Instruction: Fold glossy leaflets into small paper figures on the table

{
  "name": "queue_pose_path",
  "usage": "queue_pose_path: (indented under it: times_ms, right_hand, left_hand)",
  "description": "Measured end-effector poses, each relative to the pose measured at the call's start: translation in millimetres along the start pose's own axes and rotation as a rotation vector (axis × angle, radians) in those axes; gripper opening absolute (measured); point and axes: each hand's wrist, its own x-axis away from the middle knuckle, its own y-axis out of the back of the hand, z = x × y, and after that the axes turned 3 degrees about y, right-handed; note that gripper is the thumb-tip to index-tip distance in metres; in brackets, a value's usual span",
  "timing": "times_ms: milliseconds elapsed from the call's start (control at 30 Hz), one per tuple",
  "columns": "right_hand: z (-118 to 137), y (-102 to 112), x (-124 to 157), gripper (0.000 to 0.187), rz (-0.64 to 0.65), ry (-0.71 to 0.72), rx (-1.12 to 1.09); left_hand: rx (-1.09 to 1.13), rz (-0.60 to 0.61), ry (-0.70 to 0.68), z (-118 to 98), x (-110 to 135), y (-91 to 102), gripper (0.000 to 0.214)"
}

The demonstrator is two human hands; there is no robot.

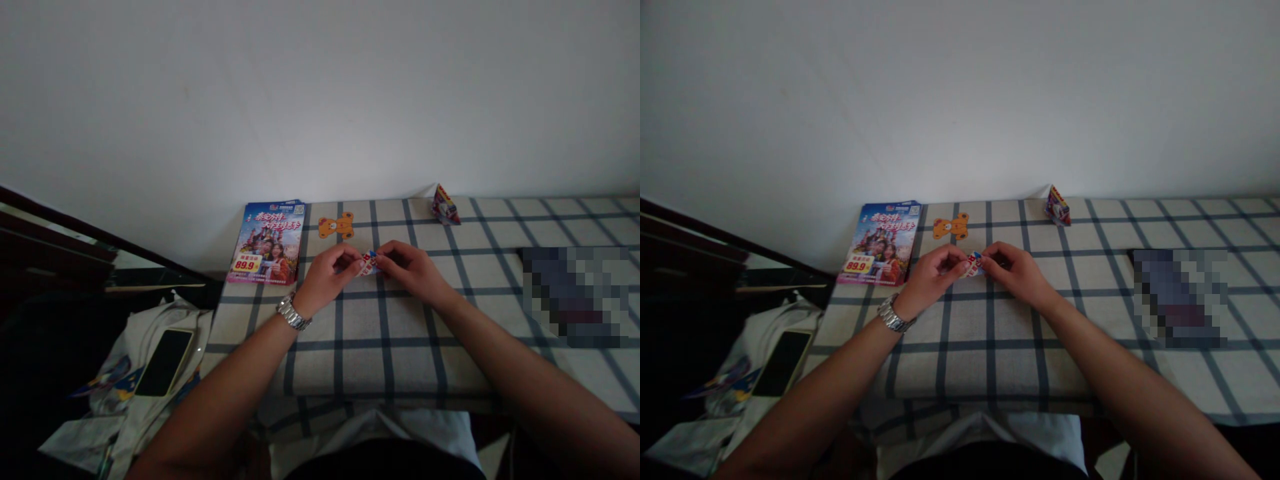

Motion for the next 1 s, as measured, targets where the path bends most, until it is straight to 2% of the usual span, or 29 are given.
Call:
queue_pose_path:
  times_ms: [300,467,600,867,1000]
  right_hand:
    - [1.6,0.7,0.9,0.02,-0.011,0.077,0.126]
    - [2.7,0.7,2.0,0.016,0.03,0.108,0.173]
    - [3.4,-0.4,2.9,0.016,0.041,0.121,0.199]
    - [2.4,-0.6,1.3,0.029,-0.008,-0.003,-0.005]
    - [0.8,0.3,0.0,0.032,-0.009,-0.02,-0.066]
  left_hand:
    - [0.003,0.057,0.008,0.4,1.6,-2.0,0.015]
    - [0.021,0.037,0.024,1.6,1.5,-2.6,0.021]
    - [0.003,0.023,0.031,3.1,1.1,-3.6,0.018]
    - [0.048,-0.057,0.021,4.9,0.0,0.1,0.017]
    - [0.056,-0.077,0.013,5.0,-0.1,1.4,0.018]
